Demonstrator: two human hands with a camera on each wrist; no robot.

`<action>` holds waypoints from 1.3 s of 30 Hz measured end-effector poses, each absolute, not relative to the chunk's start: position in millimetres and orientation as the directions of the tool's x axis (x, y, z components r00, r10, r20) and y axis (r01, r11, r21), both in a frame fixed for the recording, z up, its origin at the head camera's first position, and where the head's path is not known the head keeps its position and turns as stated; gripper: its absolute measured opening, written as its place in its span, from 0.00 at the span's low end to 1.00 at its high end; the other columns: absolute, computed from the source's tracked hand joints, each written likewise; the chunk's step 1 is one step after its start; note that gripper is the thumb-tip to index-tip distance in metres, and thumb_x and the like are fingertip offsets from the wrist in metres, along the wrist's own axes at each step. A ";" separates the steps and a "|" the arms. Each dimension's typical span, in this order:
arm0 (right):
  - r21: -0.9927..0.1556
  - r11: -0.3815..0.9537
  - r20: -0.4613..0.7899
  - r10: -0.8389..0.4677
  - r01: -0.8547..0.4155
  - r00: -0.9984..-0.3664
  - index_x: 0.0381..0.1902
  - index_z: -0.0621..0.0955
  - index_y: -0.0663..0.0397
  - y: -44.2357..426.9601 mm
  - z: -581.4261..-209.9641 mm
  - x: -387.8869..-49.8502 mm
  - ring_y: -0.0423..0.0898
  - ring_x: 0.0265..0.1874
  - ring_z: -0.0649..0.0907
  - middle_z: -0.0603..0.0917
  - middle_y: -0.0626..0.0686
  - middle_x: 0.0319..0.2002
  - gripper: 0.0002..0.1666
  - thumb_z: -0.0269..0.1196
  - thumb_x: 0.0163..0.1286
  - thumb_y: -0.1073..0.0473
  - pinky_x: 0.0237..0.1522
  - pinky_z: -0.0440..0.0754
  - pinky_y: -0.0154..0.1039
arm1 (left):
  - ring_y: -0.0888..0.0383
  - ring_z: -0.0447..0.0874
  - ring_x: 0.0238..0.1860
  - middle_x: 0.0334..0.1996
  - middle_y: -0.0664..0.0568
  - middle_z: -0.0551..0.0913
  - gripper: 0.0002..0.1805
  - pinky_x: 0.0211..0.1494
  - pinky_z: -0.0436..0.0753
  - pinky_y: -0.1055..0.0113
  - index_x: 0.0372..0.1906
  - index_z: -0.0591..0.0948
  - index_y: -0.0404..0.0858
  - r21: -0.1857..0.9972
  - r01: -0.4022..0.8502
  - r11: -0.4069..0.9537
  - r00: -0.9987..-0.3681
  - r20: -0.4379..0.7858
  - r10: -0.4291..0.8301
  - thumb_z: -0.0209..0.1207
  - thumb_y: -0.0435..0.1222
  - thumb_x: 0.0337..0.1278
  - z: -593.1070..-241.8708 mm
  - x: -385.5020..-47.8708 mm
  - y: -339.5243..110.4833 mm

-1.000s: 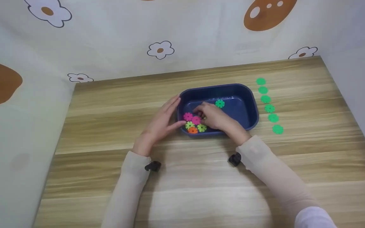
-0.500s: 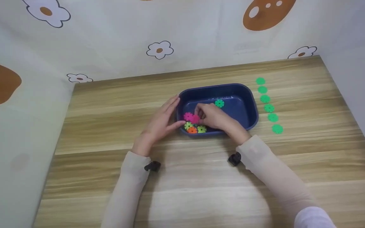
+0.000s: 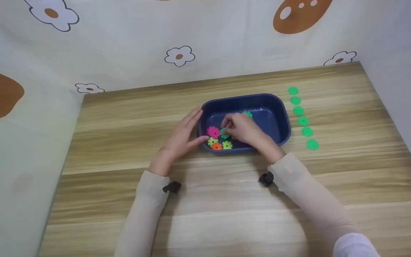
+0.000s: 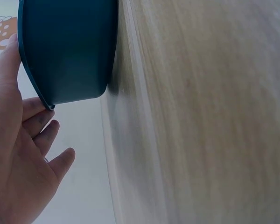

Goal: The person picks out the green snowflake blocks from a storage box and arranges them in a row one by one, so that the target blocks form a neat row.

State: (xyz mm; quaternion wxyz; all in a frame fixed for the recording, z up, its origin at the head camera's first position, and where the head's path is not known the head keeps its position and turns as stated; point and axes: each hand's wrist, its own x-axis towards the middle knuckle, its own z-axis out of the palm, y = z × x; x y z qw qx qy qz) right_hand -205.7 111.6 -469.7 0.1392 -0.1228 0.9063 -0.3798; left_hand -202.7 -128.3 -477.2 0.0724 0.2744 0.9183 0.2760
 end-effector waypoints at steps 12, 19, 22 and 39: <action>-0.804 0.588 -0.069 -0.240 -0.089 -0.968 0.43 0.85 0.57 146.5 -429.2 -205.2 0.48 0.40 0.85 0.88 0.57 0.39 0.06 0.65 0.69 0.63 0.43 0.82 0.38 | 0.50 0.48 0.81 0.81 0.49 0.51 0.47 0.82 0.54 0.51 0.80 0.54 0.44 0.567 0.449 0.691 -0.841 0.006 0.541 0.60 0.57 0.64 -476.8 -203.1 -128.5; -0.865 0.498 -0.015 -0.132 -0.053 -0.991 0.45 0.84 0.63 178.6 -407.8 -218.7 0.34 0.32 0.82 0.86 0.55 0.38 0.11 0.65 0.69 0.63 0.35 0.80 0.24 | 0.50 0.48 0.81 0.81 0.49 0.51 0.47 0.83 0.54 0.51 0.80 0.54 0.43 0.567 0.445 0.693 -0.844 0.007 0.536 0.60 0.56 0.64 -476.2 -202.4 -128.6; -0.900 0.430 0.043 -0.084 -0.076 -0.995 0.45 0.83 0.67 194.3 -400.1 -225.9 0.31 0.28 0.83 0.86 0.49 0.35 0.11 0.66 0.67 0.65 0.32 0.82 0.25 | 0.49 0.48 0.81 0.81 0.47 0.51 0.47 0.82 0.54 0.51 0.79 0.55 0.42 0.572 0.450 0.686 -0.842 0.014 0.540 0.61 0.55 0.64 -475.6 -201.6 -128.3; -0.966 0.220 -0.097 0.175 0.135 -0.980 0.40 0.83 0.59 286.5 -406.0 -279.4 0.32 0.23 0.86 0.84 0.39 0.22 0.05 0.66 0.66 0.68 0.27 0.83 0.23 | 0.50 0.49 0.81 0.81 0.48 0.52 0.47 0.82 0.54 0.51 0.79 0.54 0.42 0.556 0.458 0.694 -0.841 0.018 0.541 0.61 0.55 0.63 -477.4 -202.5 -127.2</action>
